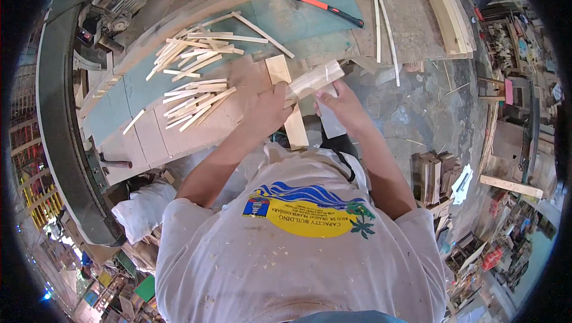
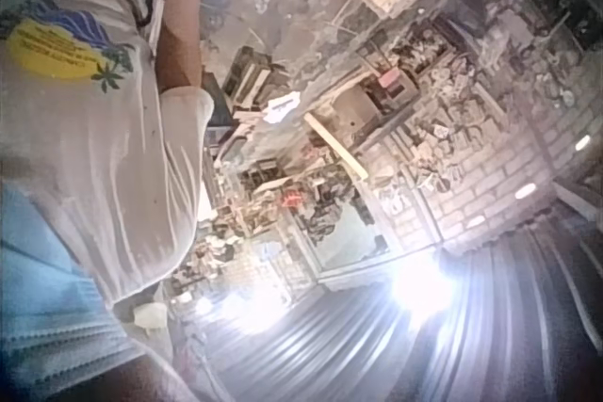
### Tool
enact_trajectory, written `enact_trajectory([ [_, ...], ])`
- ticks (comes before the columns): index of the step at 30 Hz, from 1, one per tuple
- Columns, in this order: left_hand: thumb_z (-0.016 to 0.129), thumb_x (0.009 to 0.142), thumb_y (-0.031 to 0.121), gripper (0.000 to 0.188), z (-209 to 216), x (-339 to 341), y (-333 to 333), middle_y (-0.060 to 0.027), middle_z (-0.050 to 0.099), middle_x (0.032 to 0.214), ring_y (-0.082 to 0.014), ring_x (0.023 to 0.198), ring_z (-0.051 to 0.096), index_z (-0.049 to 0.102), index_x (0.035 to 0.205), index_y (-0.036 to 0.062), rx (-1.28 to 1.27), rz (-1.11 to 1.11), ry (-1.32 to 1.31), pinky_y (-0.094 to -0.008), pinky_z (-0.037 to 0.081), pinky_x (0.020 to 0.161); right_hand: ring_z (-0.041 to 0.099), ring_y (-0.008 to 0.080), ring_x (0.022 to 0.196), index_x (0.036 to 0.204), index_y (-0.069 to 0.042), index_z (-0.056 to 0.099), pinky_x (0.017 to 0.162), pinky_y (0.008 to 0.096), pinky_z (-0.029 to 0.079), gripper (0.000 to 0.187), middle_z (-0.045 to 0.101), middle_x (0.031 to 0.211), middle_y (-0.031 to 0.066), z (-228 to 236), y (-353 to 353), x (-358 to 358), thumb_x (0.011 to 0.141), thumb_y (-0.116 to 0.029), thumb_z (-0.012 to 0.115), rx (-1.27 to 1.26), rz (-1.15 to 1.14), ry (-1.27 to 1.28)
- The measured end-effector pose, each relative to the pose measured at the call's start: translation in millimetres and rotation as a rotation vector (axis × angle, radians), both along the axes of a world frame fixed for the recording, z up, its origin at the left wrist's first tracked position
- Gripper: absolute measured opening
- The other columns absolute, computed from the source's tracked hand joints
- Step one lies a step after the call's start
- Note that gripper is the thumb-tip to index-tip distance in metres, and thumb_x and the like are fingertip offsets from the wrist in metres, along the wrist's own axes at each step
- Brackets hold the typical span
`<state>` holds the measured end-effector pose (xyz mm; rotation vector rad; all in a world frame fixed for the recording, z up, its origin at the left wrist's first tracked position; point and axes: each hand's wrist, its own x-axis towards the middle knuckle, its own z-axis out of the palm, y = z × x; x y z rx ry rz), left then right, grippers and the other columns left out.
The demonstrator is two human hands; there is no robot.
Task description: The person gathers small wooden sticks from a workbench and arranges them into a neat bundle. They then use a roll of clear tape to wrap the bundle securely, holding the sticks together. The person works by hand, manipulating the sticks and tape without other tools.
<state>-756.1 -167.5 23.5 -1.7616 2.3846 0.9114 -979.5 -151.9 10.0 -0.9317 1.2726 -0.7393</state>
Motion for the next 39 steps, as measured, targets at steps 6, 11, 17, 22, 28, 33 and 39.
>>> enact_trajectory([
  [6,0.074,0.087,0.032,0.042,17.7,-3.5,1.2,-0.0201,0.069,0.093,-0.0316,0.085,0.069,0.063,0.109,-0.0021,0.24,0.138,0.335,-0.0421,0.053,0.079,0.06,0.0163,0.108,0.144,0.001,0.043,0.095,0.0319,0.049,0.061,0.062,0.126,0.0111,11.6,7.4,-15.2,0.099,-0.032,0.067,0.028,0.044,-0.095],
  [11,0.076,0.088,0.026,0.041,14.9,-4.0,-0.1,-0.0117,0.068,0.089,-0.0179,0.081,0.064,0.064,0.111,-0.0052,0.561,0.085,0.594,-0.0342,0.052,0.072,0.062,0.0162,0.105,0.144,0.0,0.044,0.093,0.033,0.051,0.067,0.061,0.126,0.0089,-8.8,10.7,-28.5,0.097,-0.04,0.07,-0.192,0.065,-0.114],
  [17,0.077,0.089,0.028,0.047,6.0,-3.0,-7.7,-0.0098,0.069,0.092,-0.016,0.079,0.065,0.063,0.116,-0.007,0.762,0.069,0.859,-0.0332,0.053,0.07,0.064,0.0134,0.098,0.136,-0.002,0.052,0.085,0.0316,0.054,0.064,0.065,0.113,0.0051,7.6,9.7,-31.7,0.093,-0.044,0.074,0.021,0.052,-0.246],
  [22,0.073,0.091,0.038,0.052,7.4,-9.9,-7.8,-0.0163,0.069,0.094,-0.0258,0.083,0.066,0.063,0.115,-0.0064,0.247,0.004,0.588,-0.0403,0.052,0.073,0.064,0.0114,0.09,0.132,-0.005,0.055,0.077,0.0305,0.055,0.055,0.066,0.106,0.0034,9.6,3.5,-32.8,0.094,-0.041,0.073,0.045,-0.019,-0.264],
  [28,0.062,0.098,0.044,0.053,4.3,-8.7,0.8,-0.0205,0.067,0.089,-0.0335,0.081,0.065,0.064,0.112,-0.0071,0.015,0.074,0.492,-0.042,0.051,0.073,0.064,0.0131,0.085,0.136,-0.003,0.052,0.076,0.0313,0.054,0.051,0.066,0.103,0.0049,36.6,-10.3,-20.5,0.1,-0.036,0.067,0.002,0.017,-0.079],
  [33,0.058,0.102,0.043,0.051,5.3,-4.0,6.0,-0.0093,0.065,0.086,-0.0178,0.077,0.06,0.064,0.113,-0.0057,0.159,0.132,0.594,-0.0356,0.049,0.069,0.063,0.0113,0.081,0.141,-0.001,0.047,0.07,0.0286,0.053,0.055,0.064,0.098,0.0042,51.0,-10.1,-28.4,0.1,-0.033,0.066,-0.018,0.147,-0.038],
  [39,0.052,0.105,0.049,0.054,11.9,-12.6,16.8,-0.0049,0.064,0.084,-0.0109,0.074,0.058,0.064,0.113,-0.0031,0.534,0.264,0.824,-0.0274,0.049,0.065,0.062,0.0119,0.081,0.143,-0.002,0.047,0.07,0.0292,0.054,0.061,0.065,0.1,0.004,57.6,0.7,-42.5,0.098,-0.038,0.069,0.045,0.165,-0.075],
])
